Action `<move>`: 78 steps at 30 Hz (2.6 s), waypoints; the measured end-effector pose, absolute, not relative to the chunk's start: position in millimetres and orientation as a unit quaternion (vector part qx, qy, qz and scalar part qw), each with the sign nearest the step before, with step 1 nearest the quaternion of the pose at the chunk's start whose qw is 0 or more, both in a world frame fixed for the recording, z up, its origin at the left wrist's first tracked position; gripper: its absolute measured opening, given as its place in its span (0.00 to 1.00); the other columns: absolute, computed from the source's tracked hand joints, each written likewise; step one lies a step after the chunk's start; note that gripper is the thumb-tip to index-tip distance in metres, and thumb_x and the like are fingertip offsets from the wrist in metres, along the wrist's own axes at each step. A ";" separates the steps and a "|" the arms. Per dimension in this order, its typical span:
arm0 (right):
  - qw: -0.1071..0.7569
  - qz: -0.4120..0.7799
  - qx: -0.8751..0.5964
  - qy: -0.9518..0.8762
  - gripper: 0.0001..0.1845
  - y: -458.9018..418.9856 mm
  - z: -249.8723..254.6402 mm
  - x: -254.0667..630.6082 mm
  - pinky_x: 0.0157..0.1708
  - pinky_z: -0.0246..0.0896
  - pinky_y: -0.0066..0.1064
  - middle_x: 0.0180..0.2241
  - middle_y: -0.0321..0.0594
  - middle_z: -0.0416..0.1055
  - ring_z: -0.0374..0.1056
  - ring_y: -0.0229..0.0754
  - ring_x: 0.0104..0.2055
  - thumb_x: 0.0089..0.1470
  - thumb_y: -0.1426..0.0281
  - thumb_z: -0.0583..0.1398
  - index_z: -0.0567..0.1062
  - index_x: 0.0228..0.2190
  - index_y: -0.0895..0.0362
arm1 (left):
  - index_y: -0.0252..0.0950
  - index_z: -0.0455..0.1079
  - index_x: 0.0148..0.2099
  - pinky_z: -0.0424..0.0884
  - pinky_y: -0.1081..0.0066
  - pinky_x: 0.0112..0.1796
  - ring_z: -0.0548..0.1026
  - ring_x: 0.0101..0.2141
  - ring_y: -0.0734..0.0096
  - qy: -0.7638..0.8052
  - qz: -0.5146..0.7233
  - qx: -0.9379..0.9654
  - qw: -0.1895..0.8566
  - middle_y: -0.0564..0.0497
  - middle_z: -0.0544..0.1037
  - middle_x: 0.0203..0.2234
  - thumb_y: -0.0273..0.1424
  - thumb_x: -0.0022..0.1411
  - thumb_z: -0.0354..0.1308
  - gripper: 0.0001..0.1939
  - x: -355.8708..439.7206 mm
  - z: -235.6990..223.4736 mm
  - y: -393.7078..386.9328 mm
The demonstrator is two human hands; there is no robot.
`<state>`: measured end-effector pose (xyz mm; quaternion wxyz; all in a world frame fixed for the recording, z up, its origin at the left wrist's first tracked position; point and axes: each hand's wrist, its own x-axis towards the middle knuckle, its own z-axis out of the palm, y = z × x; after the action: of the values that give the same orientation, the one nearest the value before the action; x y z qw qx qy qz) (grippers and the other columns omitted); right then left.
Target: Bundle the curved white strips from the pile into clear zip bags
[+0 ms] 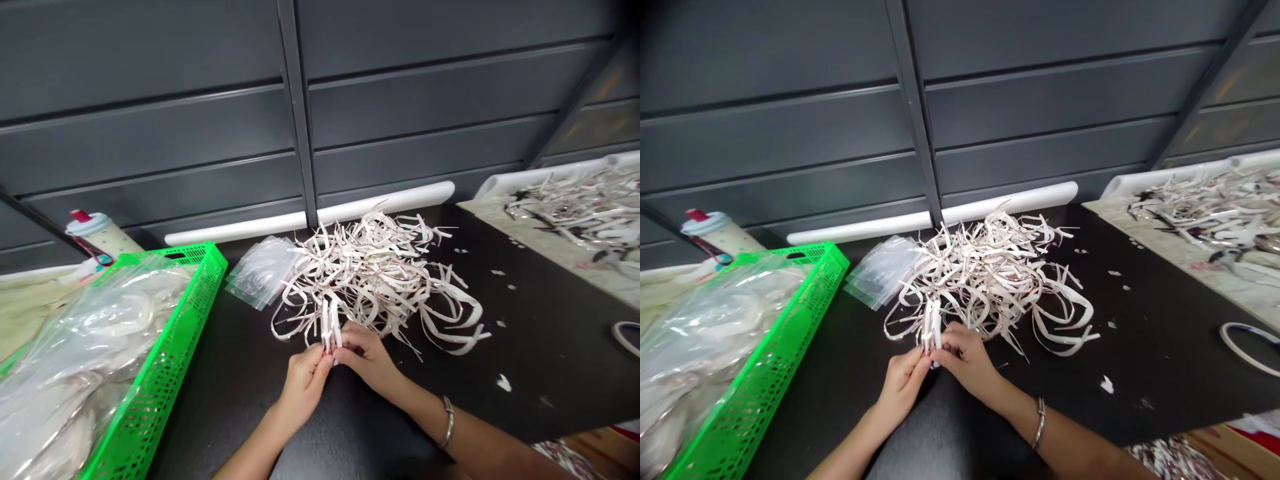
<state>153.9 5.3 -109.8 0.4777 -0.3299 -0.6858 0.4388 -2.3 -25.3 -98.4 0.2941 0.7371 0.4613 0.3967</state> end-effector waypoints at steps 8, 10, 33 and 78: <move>0.465 0.552 -0.290 -0.629 0.14 5.1 -106.7 155.7 0.28 0.51 0.28 0.24 0.34 0.59 0.56 0.36 0.28 0.51 0.58 0.61 0.77 0.25 0.56 | 0.34 0.62 0.22 0.57 0.76 0.25 0.61 0.21 0.76 0.409 0.420 0.749 0.308 0.55 0.61 0.17 0.37 0.65 0.46 0.20 -3.3 -98.0 -22.3; 0.468 0.588 -0.276 -0.599 0.13 4.8 -106.7 155.3 0.30 0.52 0.29 0.25 0.34 0.60 0.57 0.37 0.29 0.50 0.59 0.62 0.77 0.24 0.56 | 0.34 0.63 0.22 0.57 0.76 0.24 0.61 0.21 0.76 0.400 0.413 0.751 0.326 0.54 0.62 0.17 0.39 0.65 0.46 0.22 -4.1 -97.8 -21.1; 0.509 0.244 -0.272 -0.779 0.14 2.1 -100.3 165.6 0.32 0.63 0.30 0.31 0.40 0.69 0.65 0.38 0.32 0.58 0.74 0.53 0.72 0.45 0.55 | 0.34 0.67 0.24 0.62 0.71 0.34 0.70 0.29 0.69 0.390 0.445 0.642 0.487 0.50 0.70 0.22 0.41 0.65 0.46 0.22 -5.5 -90.2 -26.6; 0.631 0.462 -0.306 -0.543 0.06 -7.3 -104.9 158.3 0.31 0.63 0.33 0.33 0.40 0.72 0.67 0.38 0.29 0.58 0.63 0.56 0.67 0.34 0.53 | 0.35 0.70 0.40 0.63 0.70 0.35 0.69 0.30 0.70 0.443 0.614 0.516 0.401 0.50 0.72 0.27 0.39 0.66 0.44 0.17 -14.8 -98.6 -26.4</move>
<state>158.3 -7.3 -104.9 0.6308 -0.3056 -0.5435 0.4619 -14.8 -26.4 -98.6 0.4007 0.5161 0.4431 0.6138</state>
